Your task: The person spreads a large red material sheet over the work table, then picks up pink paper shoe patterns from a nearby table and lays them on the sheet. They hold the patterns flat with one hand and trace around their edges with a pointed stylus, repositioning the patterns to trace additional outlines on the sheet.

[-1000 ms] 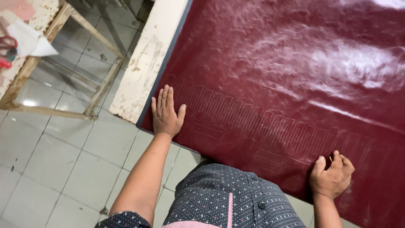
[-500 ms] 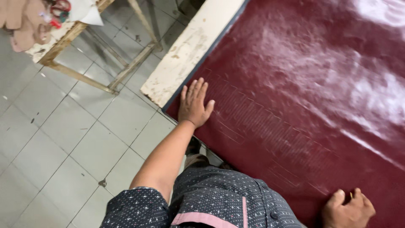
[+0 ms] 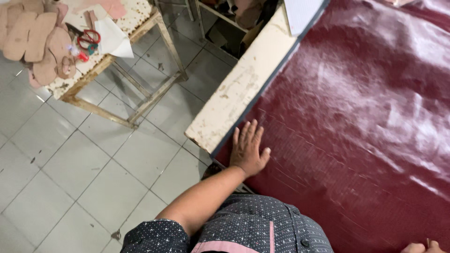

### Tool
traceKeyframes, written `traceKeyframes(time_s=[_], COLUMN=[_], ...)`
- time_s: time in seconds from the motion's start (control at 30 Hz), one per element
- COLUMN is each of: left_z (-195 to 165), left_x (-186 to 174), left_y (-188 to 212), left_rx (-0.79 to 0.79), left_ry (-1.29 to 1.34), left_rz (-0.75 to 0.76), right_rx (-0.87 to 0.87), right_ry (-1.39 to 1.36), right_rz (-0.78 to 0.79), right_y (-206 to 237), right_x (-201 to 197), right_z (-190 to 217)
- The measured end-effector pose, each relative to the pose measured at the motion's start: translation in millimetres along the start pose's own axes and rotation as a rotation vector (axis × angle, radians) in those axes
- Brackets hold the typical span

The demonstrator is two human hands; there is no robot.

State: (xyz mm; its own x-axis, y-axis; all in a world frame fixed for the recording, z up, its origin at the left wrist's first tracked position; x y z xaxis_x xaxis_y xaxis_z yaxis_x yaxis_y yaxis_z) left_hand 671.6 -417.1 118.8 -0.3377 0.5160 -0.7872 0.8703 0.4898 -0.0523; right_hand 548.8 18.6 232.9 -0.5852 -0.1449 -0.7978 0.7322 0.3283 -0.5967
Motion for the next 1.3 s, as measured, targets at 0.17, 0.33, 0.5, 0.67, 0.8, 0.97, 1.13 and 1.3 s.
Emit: traceKeyframes(time_s=[0.17, 0.33, 0.5, 0.67, 0.8, 0.97, 1.13, 1.3], left_z=[112, 225, 276, 303, 327, 382, 443, 566], left_x=[-82, -180, -236, -266, -310, -361, -414, -474], left_y=[-25, -44, -57, -76, -76, -24, 42, 93], left_rx=[0.205, 0.425, 0.472, 0.407, 0.406, 0.035, -0.076, -0.21], left_ry=[0.081, -0.01, -0.018, 0.043, 0.014, 0.118, 0.29, 0.433], left_rz=[0.227, 0.329, 0.3, 0.346, 0.254, 0.321, 0.215, 0.076], right_rx=[0.144, 0.102, 0.084, 0.057, 0.054, 0.054, -0.166, -0.281], right_ry=[-0.153, -0.256, -0.142, -0.137, -0.159, -0.179, -0.3, -0.621], right_rz=[0.293, 0.354, 0.293, 0.245, 0.237, 0.174, 0.066, 0.294], right_y=[-27, -44, -74, -90, -87, -60, -45, -28], right_x=[29, 38, 33, 35, 33, 18, -12, -52], right_z=[225, 470, 518, 544, 567, 587, 676, 871])
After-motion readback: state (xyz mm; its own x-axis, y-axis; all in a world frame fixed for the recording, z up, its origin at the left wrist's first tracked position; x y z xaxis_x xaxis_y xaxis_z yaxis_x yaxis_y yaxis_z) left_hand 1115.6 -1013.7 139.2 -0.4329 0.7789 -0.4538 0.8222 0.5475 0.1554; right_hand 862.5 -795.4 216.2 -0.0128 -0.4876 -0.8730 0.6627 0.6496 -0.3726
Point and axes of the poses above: each hand's wrist, its own y-axis away from the middle knuckle, its own x-axis out of the palm, z = x × y, the point moved 9 cm from there along -y, towards the middle knuckle, and after that the axes turned 8 degrees about y, right-handed, at the moved point
